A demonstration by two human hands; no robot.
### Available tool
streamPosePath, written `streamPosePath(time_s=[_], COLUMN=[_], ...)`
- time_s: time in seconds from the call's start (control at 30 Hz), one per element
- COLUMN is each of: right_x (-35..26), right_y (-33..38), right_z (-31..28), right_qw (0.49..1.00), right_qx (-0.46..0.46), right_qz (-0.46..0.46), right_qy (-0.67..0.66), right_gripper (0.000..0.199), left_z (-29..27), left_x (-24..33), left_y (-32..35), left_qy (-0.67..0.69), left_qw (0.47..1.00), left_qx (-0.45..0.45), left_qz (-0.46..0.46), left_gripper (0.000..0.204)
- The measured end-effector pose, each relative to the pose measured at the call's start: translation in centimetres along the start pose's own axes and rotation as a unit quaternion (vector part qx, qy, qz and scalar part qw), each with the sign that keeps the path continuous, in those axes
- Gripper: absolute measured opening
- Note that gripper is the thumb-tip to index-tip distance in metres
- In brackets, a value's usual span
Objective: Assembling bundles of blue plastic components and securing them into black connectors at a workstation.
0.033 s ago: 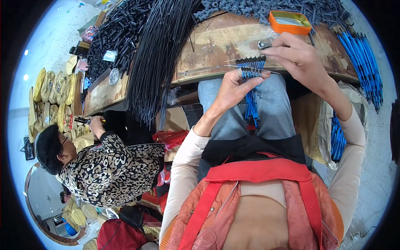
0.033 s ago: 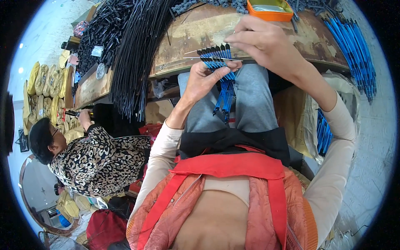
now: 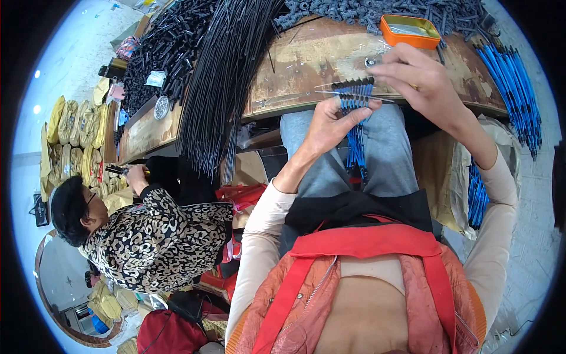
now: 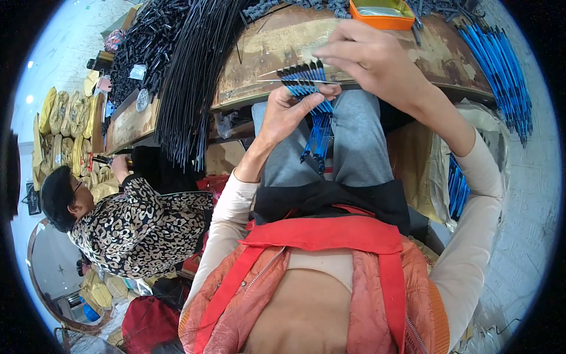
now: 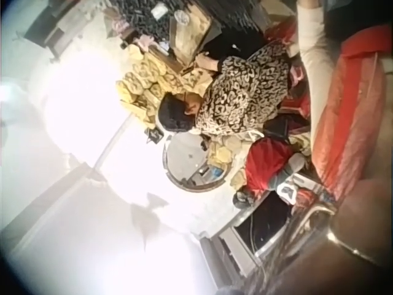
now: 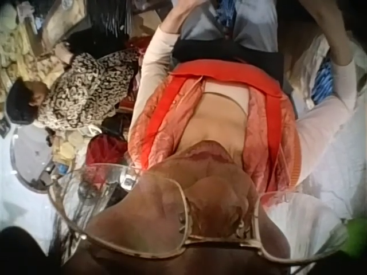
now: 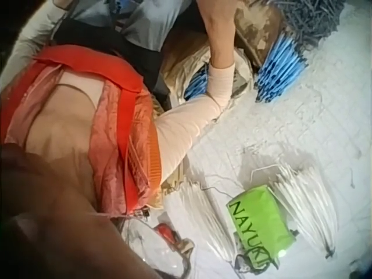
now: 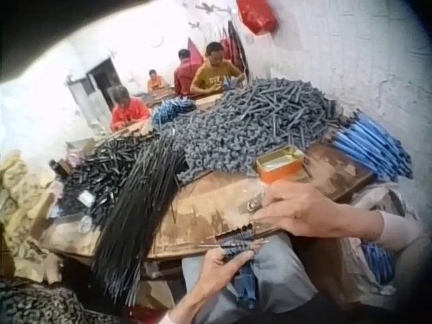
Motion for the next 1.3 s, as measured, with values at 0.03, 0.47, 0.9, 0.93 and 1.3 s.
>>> streamPosePath(time_s=[0.03, 0.47, 0.9, 0.93, 1.3], right_x=[-0.2, -2.7, -5.1, -5.2, 2.0], right_y=[-0.3, 2.1, 5.5, 5.4, 10.5], right_z=[0.2, 17.1, 19.3, 19.9, 19.0], right_qw=[1.000, 0.521, 0.573, 0.524, 0.749], right_qx=[-0.020, -0.121, -0.073, -0.102, -0.009], right_qz=[-0.011, 0.251, 0.200, 0.198, 0.405], right_qy=[0.010, -0.807, -0.791, -0.822, -0.524], right_gripper=[0.033, 0.083, 0.083, 0.085, 0.038], left_z=[0.4, 2.9, 4.4, 4.2, -4.9], left_x=[0.9, 17.6, 11.0, 9.8, 0.6], left_y=[0.2, -2.8, 6.7, 6.3, 2.5], left_qy=[-0.007, -0.058, -0.177, -0.169, -0.064], left_qw=[1.000, 0.994, 0.967, 0.970, 0.992], left_qx=[0.009, 0.090, -0.095, -0.115, 0.106], left_qz=[0.004, 0.012, 0.159, 0.133, 0.019], left_gripper=[0.019, 0.040, 0.025, 0.027, 0.017])
Point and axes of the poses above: each hand's wrist, its own y-axis away from the middle knuckle, its own z-axis out of the palm, x = y × z, the point moved 10 cm from there along -y, towards the middle knuckle, and after that the axes turned 11 degrees about y, right-handed, at the moved point
